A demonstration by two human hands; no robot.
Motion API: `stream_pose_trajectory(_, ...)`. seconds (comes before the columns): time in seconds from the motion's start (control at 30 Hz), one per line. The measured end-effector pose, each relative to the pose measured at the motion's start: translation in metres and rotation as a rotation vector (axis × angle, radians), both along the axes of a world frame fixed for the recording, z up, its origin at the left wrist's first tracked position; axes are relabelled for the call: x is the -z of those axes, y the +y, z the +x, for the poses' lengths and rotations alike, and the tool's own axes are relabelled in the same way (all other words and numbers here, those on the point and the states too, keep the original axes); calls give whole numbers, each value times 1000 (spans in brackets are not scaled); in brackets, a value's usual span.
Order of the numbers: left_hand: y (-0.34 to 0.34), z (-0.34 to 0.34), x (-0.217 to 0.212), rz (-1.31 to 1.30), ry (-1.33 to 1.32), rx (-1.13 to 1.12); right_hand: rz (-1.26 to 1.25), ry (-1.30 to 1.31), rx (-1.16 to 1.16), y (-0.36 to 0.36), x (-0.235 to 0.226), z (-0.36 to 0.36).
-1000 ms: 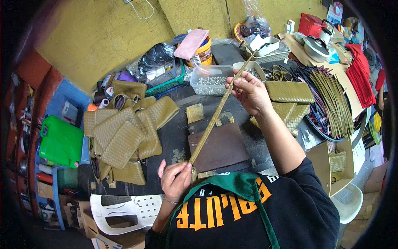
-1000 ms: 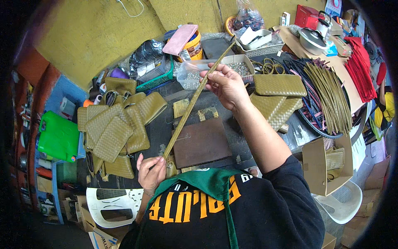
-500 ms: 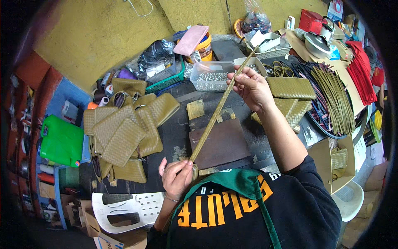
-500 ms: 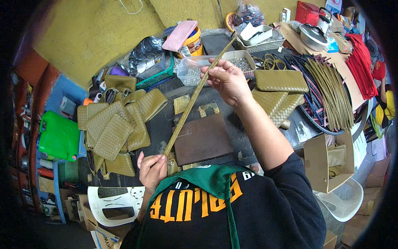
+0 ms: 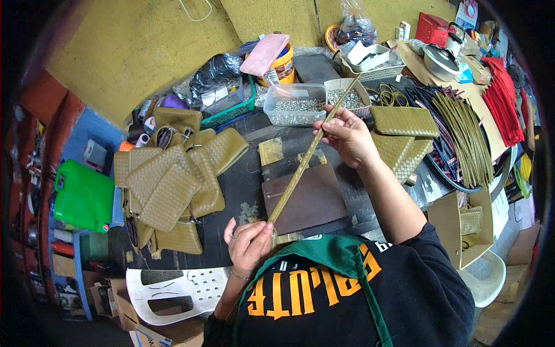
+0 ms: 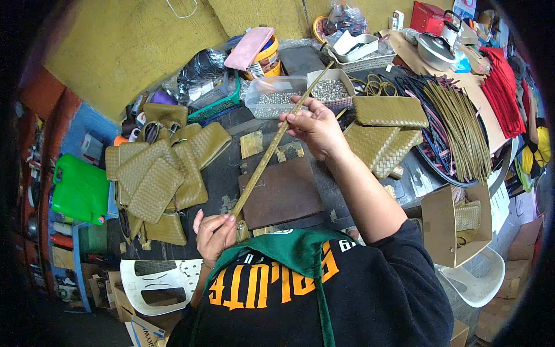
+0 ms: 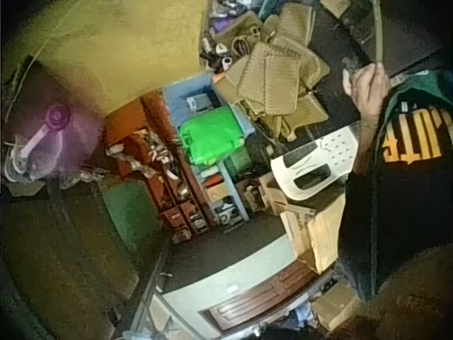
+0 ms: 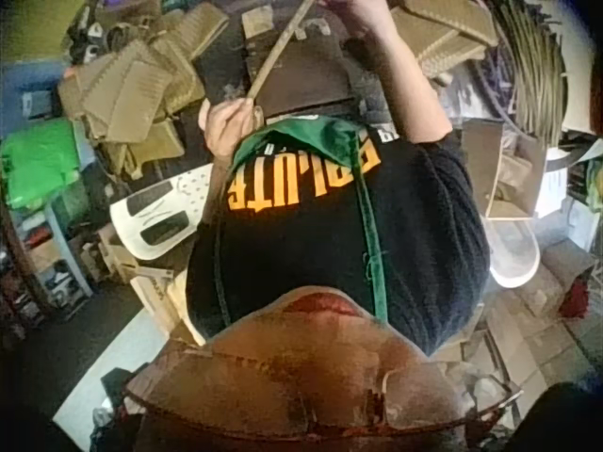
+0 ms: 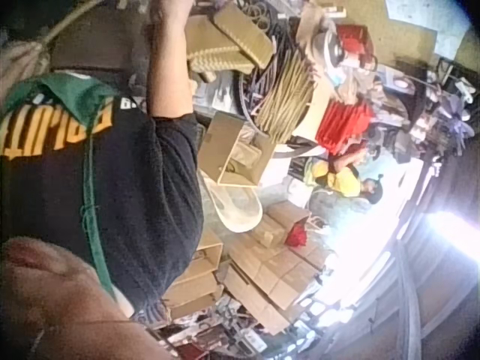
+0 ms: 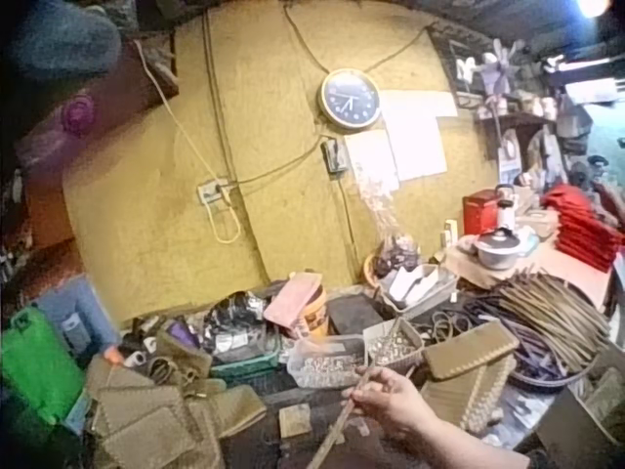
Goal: The person attaches straps to woven bags by hand, pressing rivets into strap ends over a work block.
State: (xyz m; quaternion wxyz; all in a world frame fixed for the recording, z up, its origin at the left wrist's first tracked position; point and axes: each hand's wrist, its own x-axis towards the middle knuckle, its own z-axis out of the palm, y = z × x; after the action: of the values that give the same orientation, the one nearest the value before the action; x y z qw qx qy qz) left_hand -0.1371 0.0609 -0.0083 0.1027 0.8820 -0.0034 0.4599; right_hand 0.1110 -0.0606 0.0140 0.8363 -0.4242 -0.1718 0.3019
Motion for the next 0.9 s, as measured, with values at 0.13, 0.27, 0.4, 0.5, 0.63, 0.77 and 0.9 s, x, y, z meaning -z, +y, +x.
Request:
stream_pose_trajectory(0.13,2,0,-1,27,46,25,41,-21,7,-5,1,1)
stream_pose_trajectory(0.27,1,1,1,31,21,36,38,-37,12,-8,-1,0)
stream_pose_trajectory(0.4,3,-2,0,48,63,38,30,-44,25,-9,-7,-4)
stream_pose_trajectory(0.5,2,-1,-1,38,54,34,56,-36,40,-9,-7,-3)
stream_pose_trajectory(0.63,2,1,1,-15,48,64,32,-58,82,-13,-5,8)
stream_pose_trajectory(0.77,4,7,2,-286,154,138,-4,-68,227,-12,-7,20)
stream_pose_trajectory(0.9,3,7,15,-1502,302,424,74,22,213,-20,-14,35)
